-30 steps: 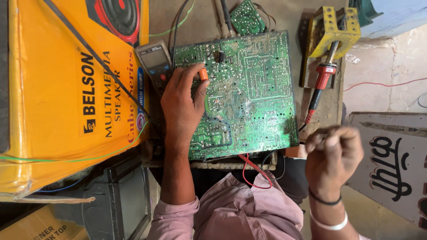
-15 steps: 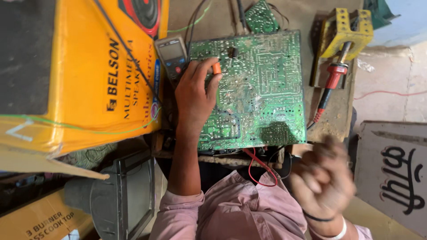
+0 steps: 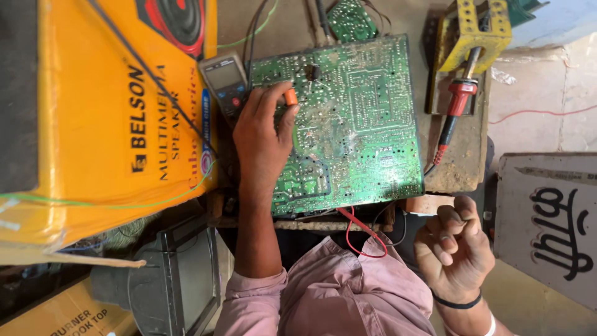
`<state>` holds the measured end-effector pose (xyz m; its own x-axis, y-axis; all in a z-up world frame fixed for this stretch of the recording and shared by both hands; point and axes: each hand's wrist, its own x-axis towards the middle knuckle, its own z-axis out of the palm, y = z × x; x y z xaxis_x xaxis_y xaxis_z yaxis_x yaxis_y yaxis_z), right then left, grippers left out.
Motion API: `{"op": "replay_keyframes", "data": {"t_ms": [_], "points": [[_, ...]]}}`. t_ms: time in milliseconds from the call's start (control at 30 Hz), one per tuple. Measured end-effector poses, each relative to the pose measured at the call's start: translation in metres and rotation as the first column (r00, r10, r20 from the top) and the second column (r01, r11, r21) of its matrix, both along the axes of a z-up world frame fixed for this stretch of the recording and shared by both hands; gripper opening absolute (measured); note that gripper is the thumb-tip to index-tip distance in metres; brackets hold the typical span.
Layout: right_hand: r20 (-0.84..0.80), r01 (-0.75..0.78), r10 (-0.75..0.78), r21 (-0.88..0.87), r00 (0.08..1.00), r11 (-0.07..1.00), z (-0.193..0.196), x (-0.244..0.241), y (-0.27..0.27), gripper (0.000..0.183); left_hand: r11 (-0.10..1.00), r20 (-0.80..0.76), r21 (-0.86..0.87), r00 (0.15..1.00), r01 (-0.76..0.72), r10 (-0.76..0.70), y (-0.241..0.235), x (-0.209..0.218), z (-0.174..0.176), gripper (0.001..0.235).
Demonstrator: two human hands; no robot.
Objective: The person tests a green circuit board with a multimeter and then uses a soldering iron to work on specific points on the board. The person repeatedly switches between testing and soldering while seated on the floor.
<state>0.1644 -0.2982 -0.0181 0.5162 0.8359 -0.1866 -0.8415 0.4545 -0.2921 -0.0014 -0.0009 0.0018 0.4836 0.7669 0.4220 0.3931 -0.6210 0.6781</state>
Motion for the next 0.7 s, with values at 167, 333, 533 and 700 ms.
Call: {"op": "replay_keyframes", "data": {"t_ms": [167,333,533,700], "points": [[0.015,0.000,0.001,-0.096,1.000,0.995,-0.005,-0.011,-0.003,0.016,1.000,-0.024,0.009,1.000,0.009,-0.009,0.002,0.000,0.001,0.028],[-0.032,-0.301,0.301,-0.186,0.953,0.935,-0.021,-0.047,-0.002,0.015,1.000,-0.042,0.016,0.999,0.010,-0.009,0.002,0.000,-0.003,0.027],[-0.371,-0.475,0.318,-0.495,0.873,0.727,-0.056,-0.082,0.018,0.011,1.000,-0.001,0.012,1.000,0.011,-0.011,0.001,-0.002,-0.010,0.028],[-0.313,-0.435,0.318,-0.450,0.895,0.780,-0.061,-0.079,0.035,0.015,1.000,-0.011,0.028,1.000,0.014,-0.014,0.002,-0.003,-0.008,0.028]]}}
